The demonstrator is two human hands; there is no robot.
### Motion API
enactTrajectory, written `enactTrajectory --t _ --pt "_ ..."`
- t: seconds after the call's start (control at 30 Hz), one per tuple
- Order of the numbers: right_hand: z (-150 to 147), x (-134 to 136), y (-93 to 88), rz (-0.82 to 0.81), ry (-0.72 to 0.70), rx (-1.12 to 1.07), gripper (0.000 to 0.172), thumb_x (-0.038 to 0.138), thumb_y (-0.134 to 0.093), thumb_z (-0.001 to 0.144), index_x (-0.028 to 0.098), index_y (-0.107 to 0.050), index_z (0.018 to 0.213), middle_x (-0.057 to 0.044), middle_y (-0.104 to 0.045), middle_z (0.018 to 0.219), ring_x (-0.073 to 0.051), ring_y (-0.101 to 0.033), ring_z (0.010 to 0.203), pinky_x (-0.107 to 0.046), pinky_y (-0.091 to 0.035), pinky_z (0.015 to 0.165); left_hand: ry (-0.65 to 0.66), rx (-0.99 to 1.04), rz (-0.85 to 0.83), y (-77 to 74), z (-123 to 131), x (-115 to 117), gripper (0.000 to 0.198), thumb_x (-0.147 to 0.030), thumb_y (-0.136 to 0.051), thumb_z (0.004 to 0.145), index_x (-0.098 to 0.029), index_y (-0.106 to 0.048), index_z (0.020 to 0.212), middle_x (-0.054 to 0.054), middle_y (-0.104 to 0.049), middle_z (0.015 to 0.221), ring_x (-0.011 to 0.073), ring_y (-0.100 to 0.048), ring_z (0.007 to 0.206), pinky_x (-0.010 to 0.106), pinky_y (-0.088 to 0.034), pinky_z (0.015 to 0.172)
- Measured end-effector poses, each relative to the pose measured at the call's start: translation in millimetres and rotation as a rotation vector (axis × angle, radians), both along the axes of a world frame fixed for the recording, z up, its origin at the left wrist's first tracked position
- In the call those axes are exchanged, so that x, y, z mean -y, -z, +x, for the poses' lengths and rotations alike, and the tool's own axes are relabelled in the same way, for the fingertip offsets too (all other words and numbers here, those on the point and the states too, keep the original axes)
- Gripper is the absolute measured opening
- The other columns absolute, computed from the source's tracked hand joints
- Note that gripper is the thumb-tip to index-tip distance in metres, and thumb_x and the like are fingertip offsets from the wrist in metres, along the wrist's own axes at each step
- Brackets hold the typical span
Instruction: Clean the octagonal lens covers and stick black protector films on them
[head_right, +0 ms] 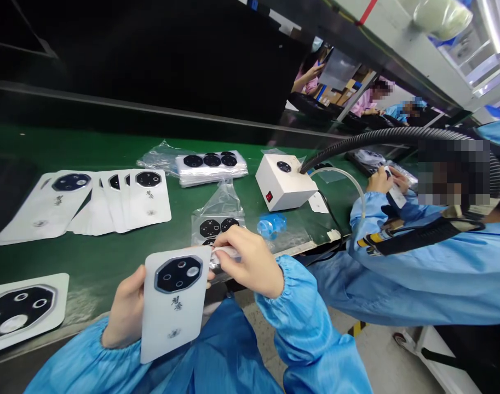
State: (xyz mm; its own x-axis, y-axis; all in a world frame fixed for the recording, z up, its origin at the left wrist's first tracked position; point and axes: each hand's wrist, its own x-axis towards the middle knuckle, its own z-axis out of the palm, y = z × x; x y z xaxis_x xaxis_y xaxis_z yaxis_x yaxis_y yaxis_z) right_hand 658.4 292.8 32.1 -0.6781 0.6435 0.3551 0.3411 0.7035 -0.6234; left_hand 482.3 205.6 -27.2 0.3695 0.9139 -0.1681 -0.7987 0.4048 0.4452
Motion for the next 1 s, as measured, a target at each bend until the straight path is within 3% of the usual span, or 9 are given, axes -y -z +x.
enactTrajectory --t 0.23,0.43,0.57,0.67,0.8,0.9,1.0 --pt "-4.1 0.1 8.0 -0.207 -0.009 -0.248 0.007 0.012 -0.057 0.078 0.018 -0.056 0.074 -0.001 -0.054 0.075 -0.012 -0.051 0.072 -0.025 -0.04 0.064 0.025 0.052 -0.077 -0.9 0.3 -2.6 0.053 -0.057 -0.055 0.074 -0.015 -0.071 0.102 0.01 -0.074 0.09 0.0274 -0.068 0.082 0.036 -0.055 0.071" --pt "-12.7 7.0 31.9 -0.537 -0.017 -0.659 0.011 0.022 -0.058 0.082 0.02 -0.049 0.077 -0.005 -0.062 0.094 -0.017 -0.058 0.084 -0.031 -0.045 0.07 0.01 0.059 -0.175 1.5 11.8 -5.0 0.055 -0.06 -0.057 0.066 -0.015 -0.074 0.093 0.012 -0.074 0.084 0.0322 -0.069 0.077 0.046 -0.055 0.07" --pt "-17.7 11.0 36.3 -0.524 -0.019 -0.845 0.011 0.021 -0.055 0.085 0.021 -0.046 0.079 0.001 -0.062 0.074 -0.017 -0.061 0.077 -0.038 -0.047 0.078 0.027 0.066 -0.186 3.9 10.2 -2.6 0.055 -0.058 -0.057 0.067 -0.013 -0.073 0.094 0.012 -0.074 0.083 0.0312 -0.068 0.078 0.044 -0.054 0.07" --pt "-14.5 13.6 33.2 -0.469 0.03 -0.779 0.008 0.019 -0.053 0.087 0.022 -0.047 0.082 0.003 -0.057 0.073 -0.013 -0.057 0.065 -0.032 -0.046 0.068 -0.024 0.098 -0.165 9.4 8.8 0.2 0.059 -0.06 -0.049 0.072 -0.013 -0.071 0.099 0.013 -0.073 0.088 0.0318 -0.068 0.079 0.045 -0.053 0.07" --pt "-7.0 19.3 27.1 -0.38 0.07 -0.597 0.009 0.013 -0.055 0.085 0.021 -0.053 0.085 0.001 -0.058 0.077 -0.012 -0.054 0.07 -0.028 -0.043 0.065 -0.061 0.08 -0.181 10.9 12.7 2.5 0.06 -0.062 -0.049 0.072 -0.013 -0.07 0.101 0.014 -0.073 0.092 0.0319 -0.068 0.083 0.046 -0.053 0.074" --pt "-4.3 26.1 22.0 -0.264 0.062 -0.446 0.014 0.009 -0.056 0.083 0.022 -0.057 0.088 -0.001 -0.059 0.081 -0.014 -0.056 0.078 -0.029 -0.044 0.069 -0.115 0.037 -0.233 3.5 18.1 2.5 0.054 -0.06 -0.063 0.063 -0.016 -0.074 0.092 0.008 -0.074 0.084 0.0291 -0.068 0.081 0.041 -0.052 0.077" --pt "-5.3 34.0 17.4 -0.172 0.021 -0.327 0.02 0.005 -0.055 0.082 0.021 -0.059 0.093 -0.003 -0.06 0.087 -0.015 -0.057 0.083 -0.03 -0.046 0.072 -0.228 0.015 -0.296 -6.4 24.5 1.6 0.047 -0.057 -0.074 0.05 -0.021 -0.076 0.08 0.002 -0.074 0.071 0.0299 -0.068 0.082 0.045 -0.048 0.088"
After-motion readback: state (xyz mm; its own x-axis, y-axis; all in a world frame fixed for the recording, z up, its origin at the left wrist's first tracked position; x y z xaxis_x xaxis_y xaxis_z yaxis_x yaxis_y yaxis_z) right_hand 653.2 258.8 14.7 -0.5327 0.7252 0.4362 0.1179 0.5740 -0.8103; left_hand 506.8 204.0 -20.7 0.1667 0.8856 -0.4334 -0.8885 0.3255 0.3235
